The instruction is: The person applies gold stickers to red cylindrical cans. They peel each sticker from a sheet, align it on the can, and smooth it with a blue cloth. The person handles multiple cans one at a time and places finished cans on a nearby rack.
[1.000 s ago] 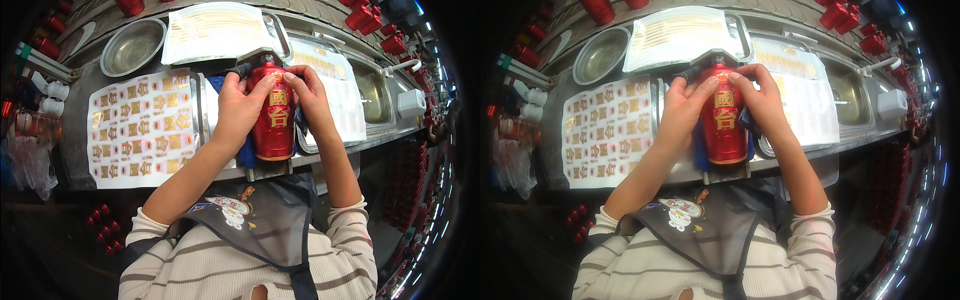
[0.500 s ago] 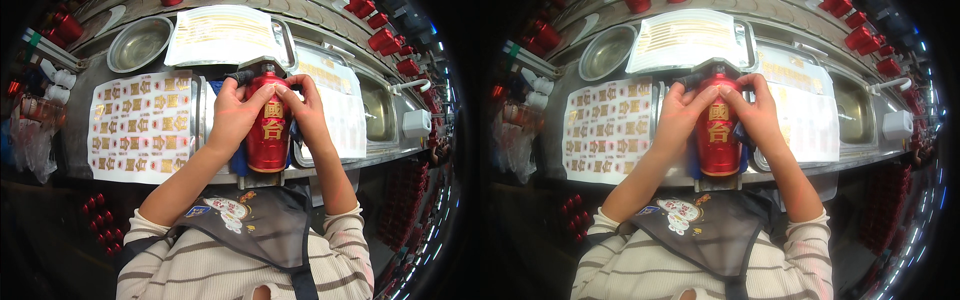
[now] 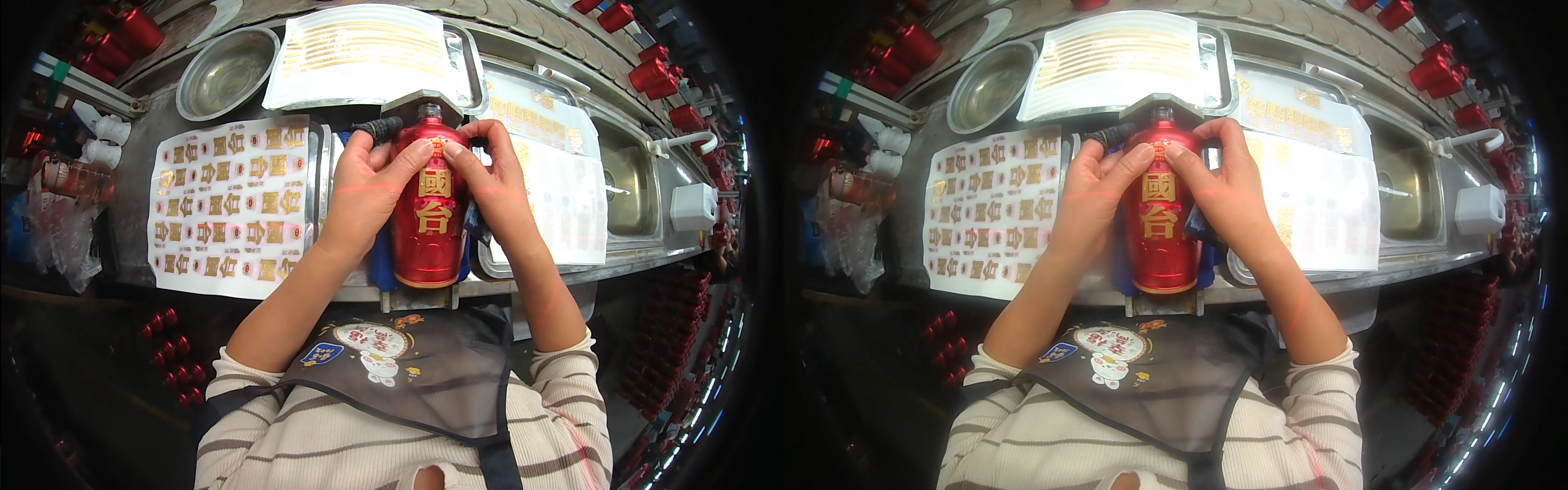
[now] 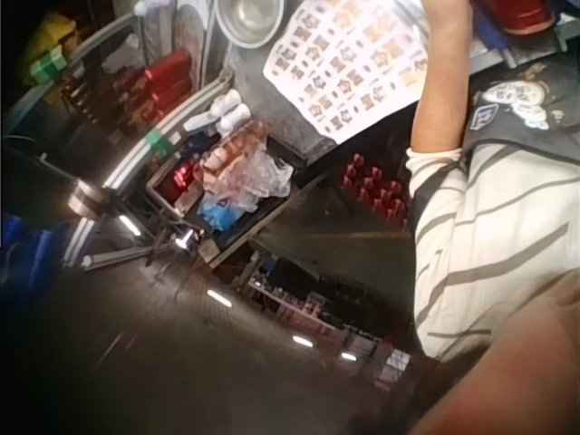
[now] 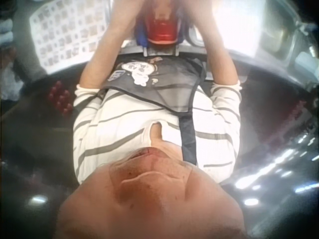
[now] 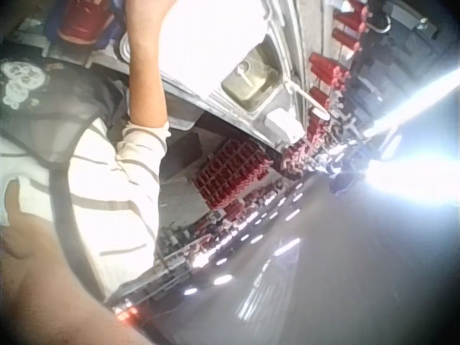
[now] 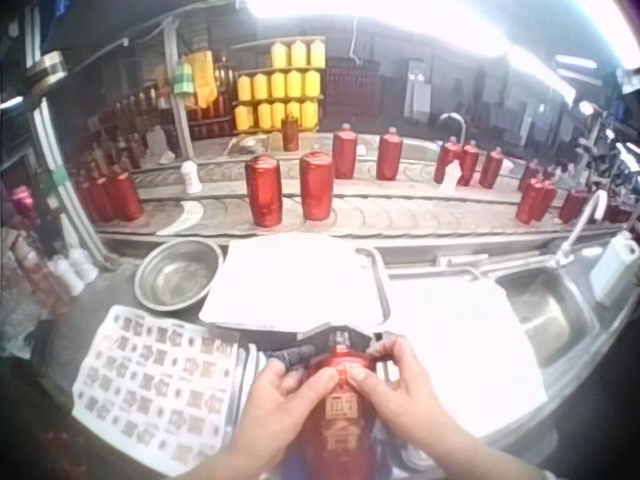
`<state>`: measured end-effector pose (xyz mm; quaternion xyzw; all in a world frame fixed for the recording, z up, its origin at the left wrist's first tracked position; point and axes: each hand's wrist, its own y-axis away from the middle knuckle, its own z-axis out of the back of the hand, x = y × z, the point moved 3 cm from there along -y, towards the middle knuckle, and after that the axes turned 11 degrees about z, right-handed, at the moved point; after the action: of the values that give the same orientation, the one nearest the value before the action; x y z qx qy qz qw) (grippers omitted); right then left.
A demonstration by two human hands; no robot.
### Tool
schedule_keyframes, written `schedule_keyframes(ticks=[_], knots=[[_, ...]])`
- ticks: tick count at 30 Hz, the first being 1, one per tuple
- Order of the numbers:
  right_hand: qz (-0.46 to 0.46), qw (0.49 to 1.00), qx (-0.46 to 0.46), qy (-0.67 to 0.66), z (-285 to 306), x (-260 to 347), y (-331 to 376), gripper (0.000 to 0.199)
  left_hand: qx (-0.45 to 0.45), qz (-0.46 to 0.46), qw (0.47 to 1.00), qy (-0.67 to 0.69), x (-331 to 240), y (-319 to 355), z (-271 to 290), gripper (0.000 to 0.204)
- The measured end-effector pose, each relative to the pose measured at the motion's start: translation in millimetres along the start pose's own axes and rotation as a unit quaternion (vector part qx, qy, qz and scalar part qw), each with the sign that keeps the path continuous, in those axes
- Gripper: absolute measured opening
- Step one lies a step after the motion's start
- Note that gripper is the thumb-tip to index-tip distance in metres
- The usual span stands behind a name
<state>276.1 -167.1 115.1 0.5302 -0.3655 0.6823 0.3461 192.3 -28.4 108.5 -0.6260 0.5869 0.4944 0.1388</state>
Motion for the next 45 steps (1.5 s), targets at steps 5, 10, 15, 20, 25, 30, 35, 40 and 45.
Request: schedule_keyframes(ticks=[5, 10, 15, 20, 25, 30, 35, 40, 45], knots=[[-0.024, 1.0, 0.011, 0.003, -15, 0, 6, 0.037, 0.01, 0.0, 1.0, 0.005, 0, 6, 15, 0.031], [-0.022, 1.0, 0.016, -0.01, -21, -2, 10, 0.038, 0.008, 0.015, 1.0, -0.004, -3, 7, 24, 0.034], [-0.016, 0.999, 0.015, -0.029, -21, 0, 8, 0.038, -0.003, 0.009, 0.998, -0.063, -13, -3, 20, 0.047], [-0.013, 1.0, 0.019, -0.007, -20, 1, 9, 0.038, -0.007, -0.004, 0.994, -0.107, -11, -9, 21, 0.057], [-0.037, 0.999, 0.028, -0.019, -15, -2, 6, 0.038, -0.011, 0.02, 0.999, -0.049, -4, -5, 24, 0.059], [-0.02, 0.999, 0.025, -0.012, -19, 4, 6, 0.039, 0.018, -0.02, 0.996, -0.08, -2, -3, 24, 0.056], [-0.015, 0.999, 0.036, -0.013, -14, 3, 6, 0.041, 0.011, -0.013, 0.995, -0.098, -2, -3, 24, 0.054], [-0.057, 0.996, 0.029, -0.065, -4, -3, 41, 0.048, 0.023, 0.03, 0.999, -0.035, 13, 28, 37, 0.051], [-0.014, 0.998, 0.04, -0.038, -11, -2, 65, 0.065, 0.062, -0.009, 0.994, -0.089, 25, 41, 41, 0.052]])
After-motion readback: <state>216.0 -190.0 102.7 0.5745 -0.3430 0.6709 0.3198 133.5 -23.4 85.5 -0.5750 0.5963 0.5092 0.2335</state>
